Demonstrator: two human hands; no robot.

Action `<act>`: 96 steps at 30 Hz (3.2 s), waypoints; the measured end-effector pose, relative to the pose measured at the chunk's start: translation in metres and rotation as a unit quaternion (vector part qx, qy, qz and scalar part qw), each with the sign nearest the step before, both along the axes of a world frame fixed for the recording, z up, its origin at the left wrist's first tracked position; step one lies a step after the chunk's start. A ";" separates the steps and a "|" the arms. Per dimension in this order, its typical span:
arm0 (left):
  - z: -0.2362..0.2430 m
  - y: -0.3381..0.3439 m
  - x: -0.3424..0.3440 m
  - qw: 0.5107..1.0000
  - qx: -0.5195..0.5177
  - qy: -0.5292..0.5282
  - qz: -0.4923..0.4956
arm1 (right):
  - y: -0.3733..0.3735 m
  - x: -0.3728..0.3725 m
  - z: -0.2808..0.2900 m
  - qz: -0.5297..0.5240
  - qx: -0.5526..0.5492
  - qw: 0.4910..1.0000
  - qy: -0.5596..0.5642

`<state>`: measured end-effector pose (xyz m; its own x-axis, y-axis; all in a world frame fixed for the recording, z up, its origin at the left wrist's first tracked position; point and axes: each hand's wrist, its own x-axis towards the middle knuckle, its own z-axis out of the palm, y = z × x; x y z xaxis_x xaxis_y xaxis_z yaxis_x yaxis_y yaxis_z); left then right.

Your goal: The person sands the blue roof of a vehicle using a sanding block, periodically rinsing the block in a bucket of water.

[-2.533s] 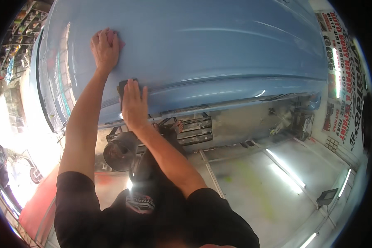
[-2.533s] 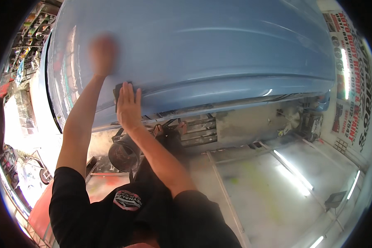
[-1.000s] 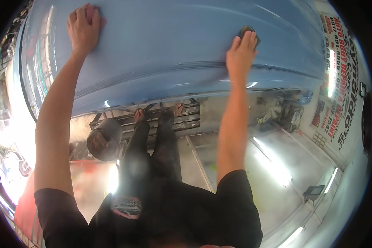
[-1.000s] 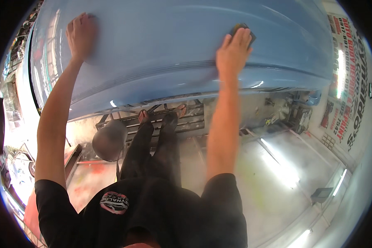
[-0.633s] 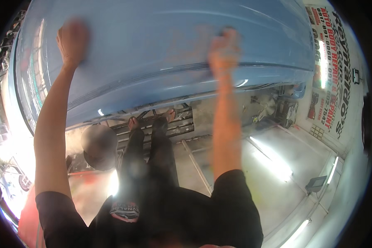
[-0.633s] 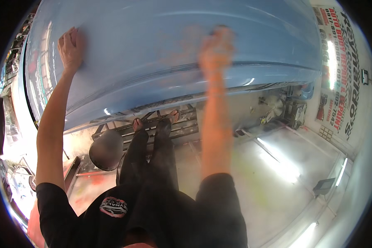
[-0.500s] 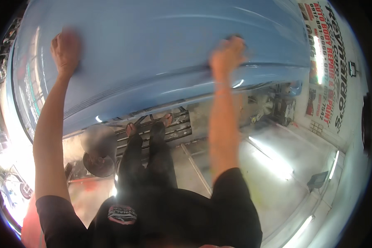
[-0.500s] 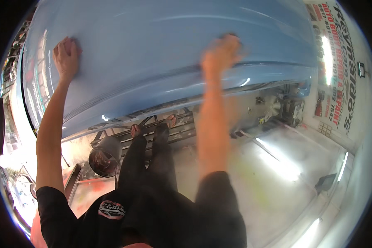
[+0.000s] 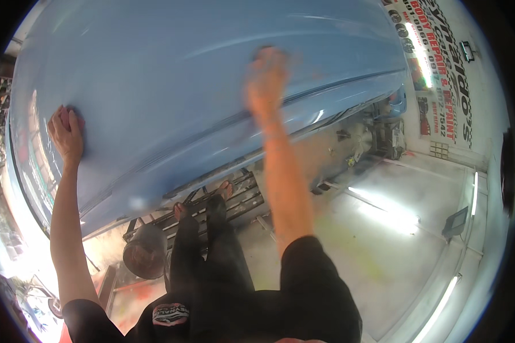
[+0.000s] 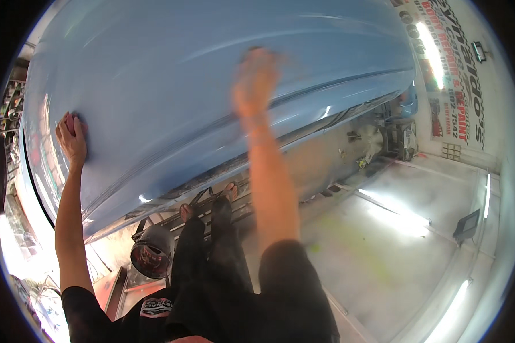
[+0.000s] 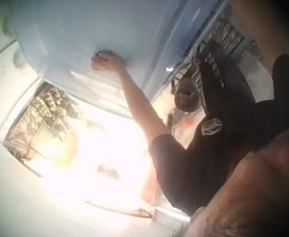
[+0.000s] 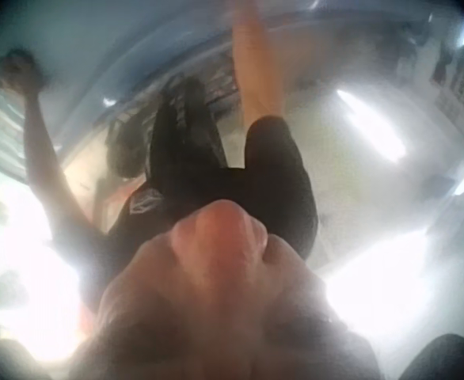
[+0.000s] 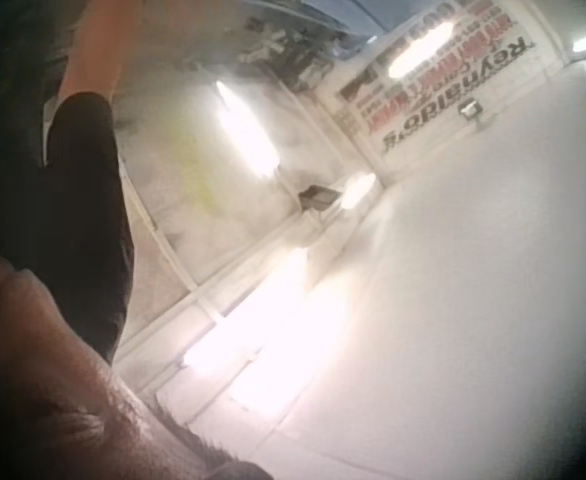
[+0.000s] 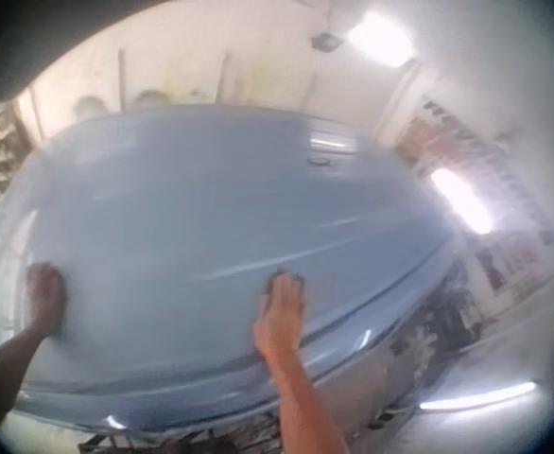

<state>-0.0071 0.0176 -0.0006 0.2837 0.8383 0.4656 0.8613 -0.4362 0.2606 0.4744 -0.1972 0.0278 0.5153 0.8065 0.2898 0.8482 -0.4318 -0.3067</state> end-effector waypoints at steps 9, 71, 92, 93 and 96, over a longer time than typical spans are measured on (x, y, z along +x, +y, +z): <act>-0.001 -0.004 0.036 0.998 -0.028 -0.045 -0.013 | -0.060 0.189 0.014 -0.191 0.050 0.980 -0.011; 0.094 -0.078 0.150 0.959 -0.212 -0.151 -0.113 | 0.098 -0.265 0.005 0.407 -0.143 0.902 -0.019; -0.001 -0.136 0.006 0.922 -0.040 -0.095 0.373 | 0.013 -0.089 0.006 0.072 -0.067 0.995 -0.015; -0.001 -0.139 0.009 0.924 -0.051 -0.096 0.367 | 0.010 -0.093 0.004 0.031 -0.046 0.998 -0.002; 0.001 -0.132 0.013 0.925 -0.051 -0.093 0.365 | 0.029 -0.166 -0.012 0.032 0.024 0.997 0.059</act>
<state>0.0059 -0.1139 0.0001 -0.4513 0.8174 0.3579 0.8533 0.2779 0.4412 0.3084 -0.1685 0.0163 0.4962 0.8256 0.2688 0.8302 -0.3605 -0.4252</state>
